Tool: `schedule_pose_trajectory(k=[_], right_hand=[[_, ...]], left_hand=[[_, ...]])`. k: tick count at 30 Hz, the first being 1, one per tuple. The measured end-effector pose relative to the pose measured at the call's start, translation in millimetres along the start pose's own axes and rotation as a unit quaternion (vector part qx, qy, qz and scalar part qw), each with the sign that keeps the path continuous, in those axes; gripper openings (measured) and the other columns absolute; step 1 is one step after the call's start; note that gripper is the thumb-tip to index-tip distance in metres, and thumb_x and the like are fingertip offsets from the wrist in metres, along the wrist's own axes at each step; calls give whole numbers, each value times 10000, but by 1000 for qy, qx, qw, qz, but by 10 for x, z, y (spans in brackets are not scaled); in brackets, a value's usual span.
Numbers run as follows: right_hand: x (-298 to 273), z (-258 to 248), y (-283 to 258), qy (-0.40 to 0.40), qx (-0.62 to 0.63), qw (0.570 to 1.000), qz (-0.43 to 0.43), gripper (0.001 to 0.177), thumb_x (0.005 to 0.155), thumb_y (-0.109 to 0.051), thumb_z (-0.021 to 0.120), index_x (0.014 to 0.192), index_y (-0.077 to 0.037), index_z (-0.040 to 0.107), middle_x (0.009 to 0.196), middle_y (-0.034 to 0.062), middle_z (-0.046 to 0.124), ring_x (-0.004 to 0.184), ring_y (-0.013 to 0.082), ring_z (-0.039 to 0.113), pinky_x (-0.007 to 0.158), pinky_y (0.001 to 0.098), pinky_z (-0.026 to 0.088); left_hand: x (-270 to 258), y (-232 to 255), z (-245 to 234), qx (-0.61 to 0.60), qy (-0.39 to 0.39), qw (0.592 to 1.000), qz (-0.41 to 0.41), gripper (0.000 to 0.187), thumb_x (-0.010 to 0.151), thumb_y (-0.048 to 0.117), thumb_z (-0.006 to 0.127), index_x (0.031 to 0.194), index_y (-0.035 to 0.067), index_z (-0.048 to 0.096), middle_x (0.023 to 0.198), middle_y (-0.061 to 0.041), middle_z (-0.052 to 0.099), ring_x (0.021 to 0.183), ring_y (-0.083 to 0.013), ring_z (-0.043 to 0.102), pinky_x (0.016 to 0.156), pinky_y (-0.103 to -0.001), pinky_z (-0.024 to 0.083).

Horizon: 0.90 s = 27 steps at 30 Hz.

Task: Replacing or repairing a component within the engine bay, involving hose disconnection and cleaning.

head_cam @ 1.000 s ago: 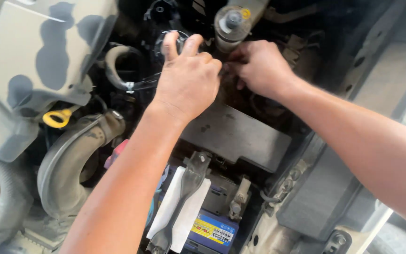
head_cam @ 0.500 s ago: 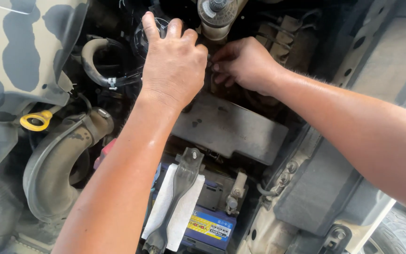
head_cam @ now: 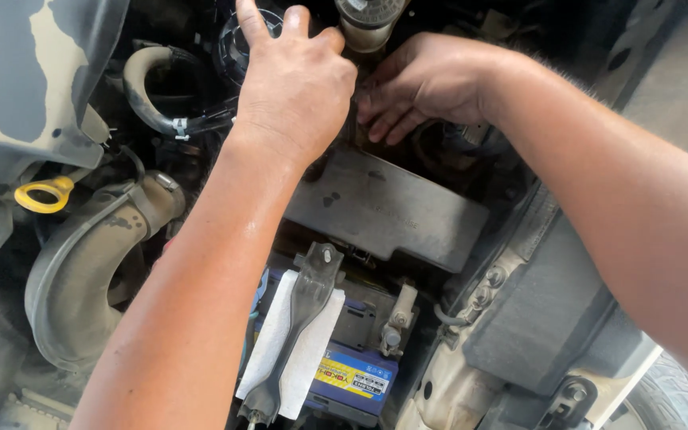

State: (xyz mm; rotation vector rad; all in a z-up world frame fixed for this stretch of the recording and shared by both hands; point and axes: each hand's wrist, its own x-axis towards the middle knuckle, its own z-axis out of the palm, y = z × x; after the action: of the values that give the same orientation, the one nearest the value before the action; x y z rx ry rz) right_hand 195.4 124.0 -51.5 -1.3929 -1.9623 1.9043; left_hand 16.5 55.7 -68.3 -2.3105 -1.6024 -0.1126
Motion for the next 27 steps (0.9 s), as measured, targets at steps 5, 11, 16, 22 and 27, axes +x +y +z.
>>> schedule_pose_trajectory(k=[5,11,16,22,27], right_hand=[[44,20,37,15,14,999,38,282,983,-137,576,1173,37,690,1009,168,756,822,250,766,758,385,661],[191,135,234,45,-23,998,37,256,985,-153,616,1154,18,701,957,148,757,798,248,756,721,391,631],[128,1,68,33,-52,997,56,259,936,-118,658,1140,36,699,977,155,766,816,259,771,724,393,637],[-115,-98,-221,10,-60,997,42,276,924,-93,633,1163,35,687,1000,156,763,844,248,771,749,377,625],[-33,-50,-116,14,-44,996,73,265,979,-64,513,1170,32,668,977,155,743,837,257,752,751,390,652]], left_hand=[[47,-13,84,2,-19,1000,-18,107,887,127,713,884,130,820,1088,-62,705,1248,-346,531,1097,-762,204],[223,-10,34,-44,-53,996,-53,171,787,185,745,899,73,810,1111,-127,696,1312,-386,462,1015,-779,206],[326,-30,-173,-29,-168,984,-48,165,823,86,711,960,72,803,1061,-112,720,1341,-372,450,1039,-790,191],[465,-41,-149,-35,-230,971,-56,237,823,100,722,1050,66,780,1126,-159,706,1279,-374,515,1081,-735,199],[488,-125,-192,-66,-262,961,-61,386,856,276,741,1150,27,738,1225,-199,666,1255,-426,531,1100,-709,200]])
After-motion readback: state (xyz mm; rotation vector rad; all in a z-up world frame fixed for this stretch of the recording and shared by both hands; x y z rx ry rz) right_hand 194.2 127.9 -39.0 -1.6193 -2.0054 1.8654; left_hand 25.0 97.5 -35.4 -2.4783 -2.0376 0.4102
